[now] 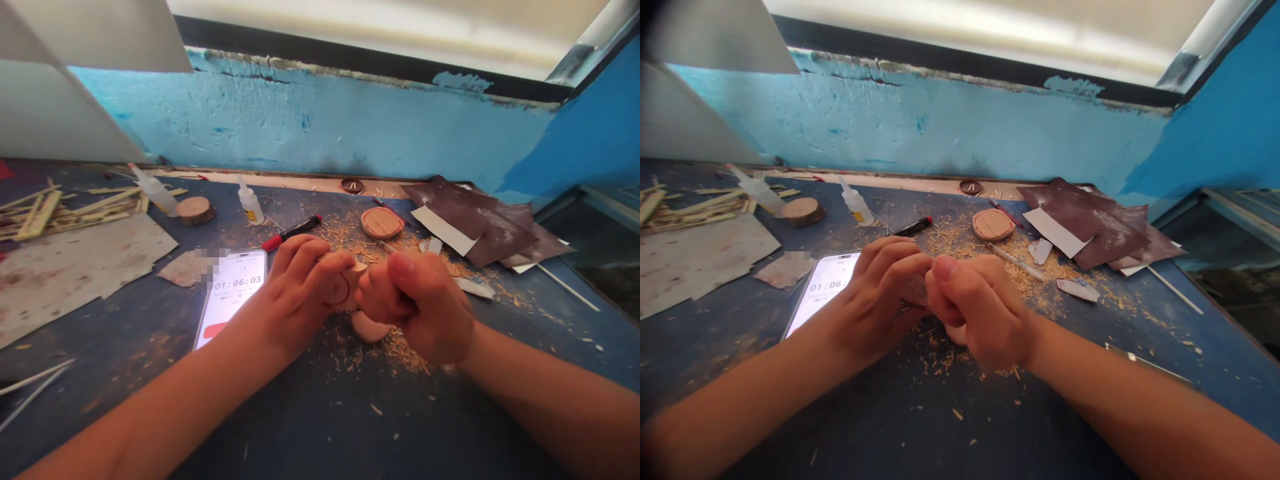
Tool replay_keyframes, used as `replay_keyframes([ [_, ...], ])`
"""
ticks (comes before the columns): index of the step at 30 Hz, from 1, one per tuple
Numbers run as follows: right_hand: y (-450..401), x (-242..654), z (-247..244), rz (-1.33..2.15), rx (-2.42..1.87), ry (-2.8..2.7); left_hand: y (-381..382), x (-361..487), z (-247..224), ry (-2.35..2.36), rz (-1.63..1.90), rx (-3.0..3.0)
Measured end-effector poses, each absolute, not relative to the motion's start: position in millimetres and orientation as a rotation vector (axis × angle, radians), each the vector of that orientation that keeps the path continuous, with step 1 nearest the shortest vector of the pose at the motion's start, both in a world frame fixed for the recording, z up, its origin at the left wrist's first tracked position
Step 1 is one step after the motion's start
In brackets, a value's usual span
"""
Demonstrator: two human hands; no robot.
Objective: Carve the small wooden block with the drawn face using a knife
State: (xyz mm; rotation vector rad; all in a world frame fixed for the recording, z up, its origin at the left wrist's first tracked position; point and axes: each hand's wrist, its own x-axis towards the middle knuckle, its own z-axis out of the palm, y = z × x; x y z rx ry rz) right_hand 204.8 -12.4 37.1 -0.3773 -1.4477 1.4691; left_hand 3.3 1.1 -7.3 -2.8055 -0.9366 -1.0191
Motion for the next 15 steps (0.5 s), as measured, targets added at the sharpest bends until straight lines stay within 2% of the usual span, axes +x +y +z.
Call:
replay_keyframes([
  [15, -14, 210, 53, 1.398, -0.464, -1.462, 2, 6, -9, -1.019, -1.035, -2.794],
])
